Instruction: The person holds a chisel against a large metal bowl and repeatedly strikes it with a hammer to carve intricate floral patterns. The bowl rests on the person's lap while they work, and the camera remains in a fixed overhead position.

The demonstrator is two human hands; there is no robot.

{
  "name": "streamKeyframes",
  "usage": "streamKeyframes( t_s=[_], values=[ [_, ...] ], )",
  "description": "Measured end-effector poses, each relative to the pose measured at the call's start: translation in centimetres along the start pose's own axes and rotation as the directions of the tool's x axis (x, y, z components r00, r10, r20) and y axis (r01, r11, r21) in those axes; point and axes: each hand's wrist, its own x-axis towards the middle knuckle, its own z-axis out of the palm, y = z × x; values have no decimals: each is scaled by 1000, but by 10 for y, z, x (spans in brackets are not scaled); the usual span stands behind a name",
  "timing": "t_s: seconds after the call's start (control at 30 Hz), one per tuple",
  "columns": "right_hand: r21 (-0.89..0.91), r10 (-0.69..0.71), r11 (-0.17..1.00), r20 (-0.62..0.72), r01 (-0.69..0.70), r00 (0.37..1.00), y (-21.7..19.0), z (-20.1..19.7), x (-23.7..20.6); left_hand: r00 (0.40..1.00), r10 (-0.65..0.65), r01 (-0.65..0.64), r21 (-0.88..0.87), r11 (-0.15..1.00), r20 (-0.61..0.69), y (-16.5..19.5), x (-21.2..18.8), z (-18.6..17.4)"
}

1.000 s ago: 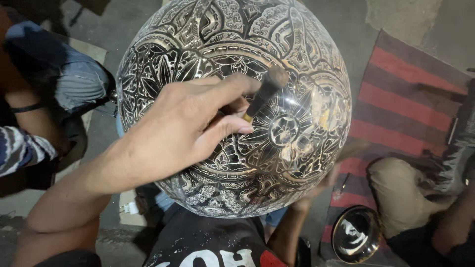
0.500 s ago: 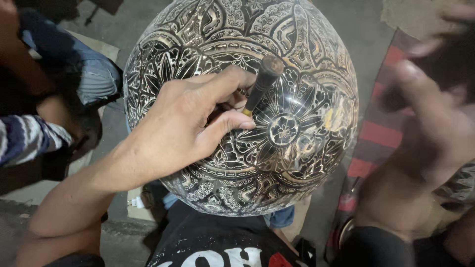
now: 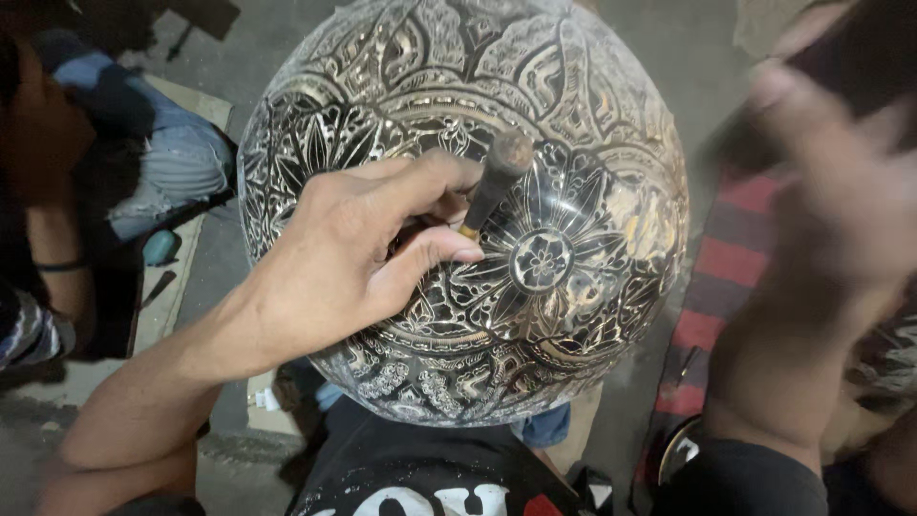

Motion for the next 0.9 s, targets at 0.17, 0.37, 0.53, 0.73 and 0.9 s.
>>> streamKeyframes(
  t_s=[0.17,0.37,0.53,0.73,0.9],
  values=[
    [-22,4,1000,4,-4,1000,-11,3,3,999,-28,28,-19,999,22,-1,0,1],
    [-32,-75,997,10,76,997,-12,5,-7,999,47,-47,16,999,-7,-5,-2,3],
    [-65,-80,995,-43,77,996,-15,6,-7,999,44,-44,14,999,-2,-6,0,4],
    [-105,-102,990,-74,94,992,-33,12,0,997,67,-67,5,998,-22,-5,-2,3],
    [-117,-130,985,-50,123,990,-37,12,-5,999,51,-51,-5,999,-9,-5,-1,4]
  ],
)
